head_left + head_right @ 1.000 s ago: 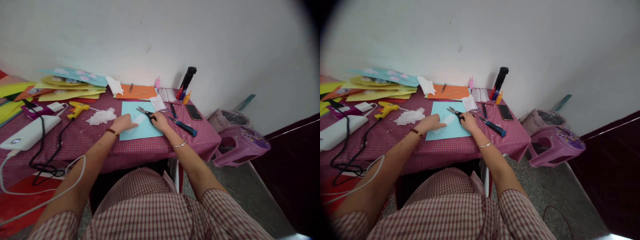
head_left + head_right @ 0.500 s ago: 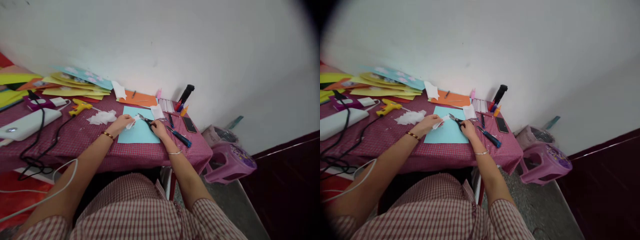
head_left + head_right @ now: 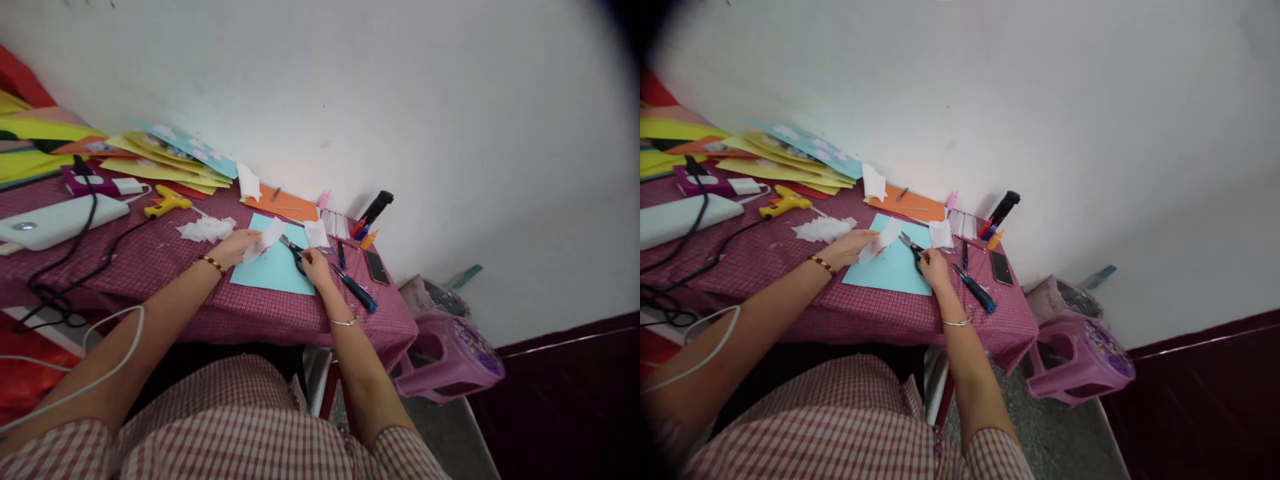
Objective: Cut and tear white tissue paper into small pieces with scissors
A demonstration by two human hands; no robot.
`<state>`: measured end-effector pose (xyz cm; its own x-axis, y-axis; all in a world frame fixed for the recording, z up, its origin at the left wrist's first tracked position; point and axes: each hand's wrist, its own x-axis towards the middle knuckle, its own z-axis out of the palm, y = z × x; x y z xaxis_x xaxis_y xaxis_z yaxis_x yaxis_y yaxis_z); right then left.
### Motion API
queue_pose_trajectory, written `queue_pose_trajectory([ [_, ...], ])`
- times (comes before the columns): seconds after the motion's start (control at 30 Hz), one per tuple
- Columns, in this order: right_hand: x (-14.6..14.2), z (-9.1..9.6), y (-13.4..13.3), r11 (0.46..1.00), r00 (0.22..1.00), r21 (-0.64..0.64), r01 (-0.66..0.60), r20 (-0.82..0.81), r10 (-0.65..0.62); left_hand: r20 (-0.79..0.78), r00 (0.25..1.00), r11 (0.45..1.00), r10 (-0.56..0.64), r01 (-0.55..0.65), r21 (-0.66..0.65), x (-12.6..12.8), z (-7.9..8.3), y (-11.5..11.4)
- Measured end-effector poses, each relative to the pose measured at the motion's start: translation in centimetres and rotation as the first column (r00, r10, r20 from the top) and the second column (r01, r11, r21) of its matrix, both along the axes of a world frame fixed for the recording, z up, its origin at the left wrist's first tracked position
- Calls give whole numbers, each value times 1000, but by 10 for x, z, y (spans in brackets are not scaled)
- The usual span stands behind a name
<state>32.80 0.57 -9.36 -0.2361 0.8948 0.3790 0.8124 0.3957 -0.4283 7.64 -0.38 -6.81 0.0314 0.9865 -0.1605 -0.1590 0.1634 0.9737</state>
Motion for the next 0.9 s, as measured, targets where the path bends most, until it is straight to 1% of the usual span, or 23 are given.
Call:
queue_pose_trajectory([
  [0.07, -1, 5, -4, 999, 999, 11, 39, -7, -39, -2, 1000, 1000, 6, -6, -25, 1, -1, 2],
  [0.17, -2, 12, -10, 996, 996, 1, 85, -26, -85, 37, 999, 999, 32, -31, -19, 1, 0, 3],
  [0.3, -2, 15, -15, 997, 996, -71, 37, -83, -43, 132, 991, 999, 38, -42, 25, 0, 3, 1],
  [0.4, -10, 18, -15, 996, 984, -90, 5, -174, -21, 189, 982, 997, 17, -31, 72, 1, 7, -3],
  [0.47, -25, 22, -12, 993, 965, -108, -53, -260, 23, 217, 976, 993, -3, -22, 113, 3, 10, -7],
  [0.53, -48, 27, -7, 977, 929, -143, -158, -358, 98, 233, 972, 988, -19, -17, 154, 5, 13, -10],
  [0.6, -76, 30, -1, 949, 873, -166, -268, -458, 167, 232, 972, 982, -26, -19, 188, 5, 15, -12],
  [0.67, -102, 33, 6, 928, 811, -158, -336, -551, 200, 213, 977, 977, -20, -25, 210, 4, 16, -12],
  [0.73, -122, 34, 12, 926, 761, -142, -351, -619, 194, 180, 983, 976, -18, -22, 216, 3, 16, -12],
  [0.8, -132, 34, 16, 932, 741, -139, -335, -649, 170, 145, 989, 978, -27, -4, 207, 4, 14, -12],
  [0.83, -132, 34, 17, 936, 744, -142, -323, -648, 159, 129, 991, 980, -34, 8, 198, 4, 13, -12],
  [0.9, -123, 35, 17, 940, 771, -149, -306, -618, 153, 106, 994, 984, -40, 20, 179, 6, 13, -13],
])
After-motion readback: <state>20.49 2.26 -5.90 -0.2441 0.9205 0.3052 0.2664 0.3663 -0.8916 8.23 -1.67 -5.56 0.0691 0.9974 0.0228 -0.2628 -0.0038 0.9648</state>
